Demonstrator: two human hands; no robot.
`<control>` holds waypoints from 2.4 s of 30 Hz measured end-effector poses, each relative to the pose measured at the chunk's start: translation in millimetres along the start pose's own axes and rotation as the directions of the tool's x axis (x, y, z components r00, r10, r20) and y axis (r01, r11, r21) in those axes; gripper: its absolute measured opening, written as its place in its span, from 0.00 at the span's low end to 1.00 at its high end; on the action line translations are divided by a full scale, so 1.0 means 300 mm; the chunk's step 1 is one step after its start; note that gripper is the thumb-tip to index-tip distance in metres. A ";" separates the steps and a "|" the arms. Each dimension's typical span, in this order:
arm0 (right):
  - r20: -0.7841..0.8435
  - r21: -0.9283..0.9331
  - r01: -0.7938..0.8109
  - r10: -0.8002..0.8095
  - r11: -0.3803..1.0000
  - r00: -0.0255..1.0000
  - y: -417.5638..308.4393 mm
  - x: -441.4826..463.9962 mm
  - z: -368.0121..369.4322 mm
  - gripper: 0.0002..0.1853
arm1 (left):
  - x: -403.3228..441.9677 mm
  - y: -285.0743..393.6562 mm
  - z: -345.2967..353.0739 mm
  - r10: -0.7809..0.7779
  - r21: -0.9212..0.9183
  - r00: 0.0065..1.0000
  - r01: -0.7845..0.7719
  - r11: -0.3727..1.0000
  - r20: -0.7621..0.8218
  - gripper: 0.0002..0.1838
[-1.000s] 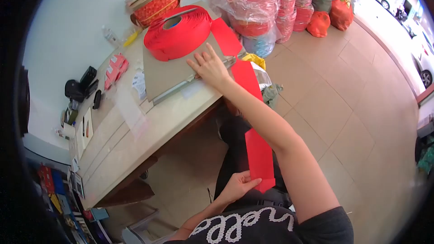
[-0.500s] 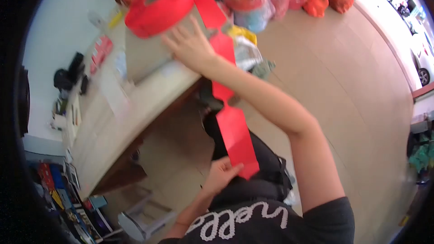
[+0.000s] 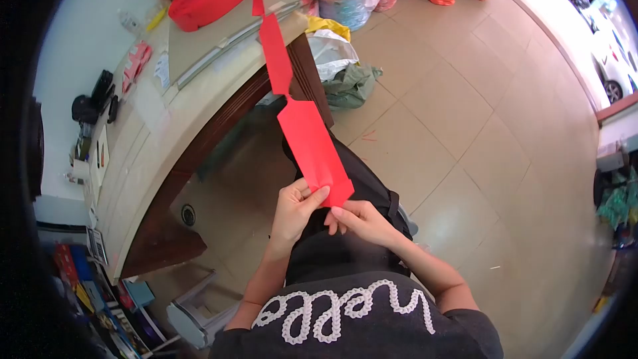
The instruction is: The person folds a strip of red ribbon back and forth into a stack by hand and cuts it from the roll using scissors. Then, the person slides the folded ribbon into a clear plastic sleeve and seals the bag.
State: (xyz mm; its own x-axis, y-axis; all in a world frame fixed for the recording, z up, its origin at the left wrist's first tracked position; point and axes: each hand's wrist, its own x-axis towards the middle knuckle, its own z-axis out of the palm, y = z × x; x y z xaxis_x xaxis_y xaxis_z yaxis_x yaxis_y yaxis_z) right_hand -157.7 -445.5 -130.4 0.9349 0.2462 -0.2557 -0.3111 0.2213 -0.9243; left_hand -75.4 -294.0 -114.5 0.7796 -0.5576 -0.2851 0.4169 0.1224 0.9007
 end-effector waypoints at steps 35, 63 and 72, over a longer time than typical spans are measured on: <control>0.594 -0.650 0.757 -0.663 -0.061 0.456 -0.244 0.145 -0.175 0.14 | 0.087 0.109 -0.097 -0.154 -0.304 0.915 0.277 0.911 0.372 0.23; -0.290 -0.577 0.356 -0.592 0.735 0.752 -0.488 0.980 -0.391 0.12 | 0.494 0.102 -0.163 -0.025 -0.561 0.962 0.180 0.808 0.273 0.23; -0.284 -0.497 0.183 -0.358 0.848 0.890 -0.567 0.995 -0.327 0.10 | 0.497 0.118 -0.154 -0.017 -0.529 0.946 0.196 0.826 0.324 0.24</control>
State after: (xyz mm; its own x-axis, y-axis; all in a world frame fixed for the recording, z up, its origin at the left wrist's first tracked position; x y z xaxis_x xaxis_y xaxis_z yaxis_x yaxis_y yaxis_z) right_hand 191.2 -502.1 -77.2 0.9915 -0.1281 0.0228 -0.0082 -0.2362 -0.9717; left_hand 77.3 -334.9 -140.3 0.5788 -0.7957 -0.1785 0.7442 0.4259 0.5146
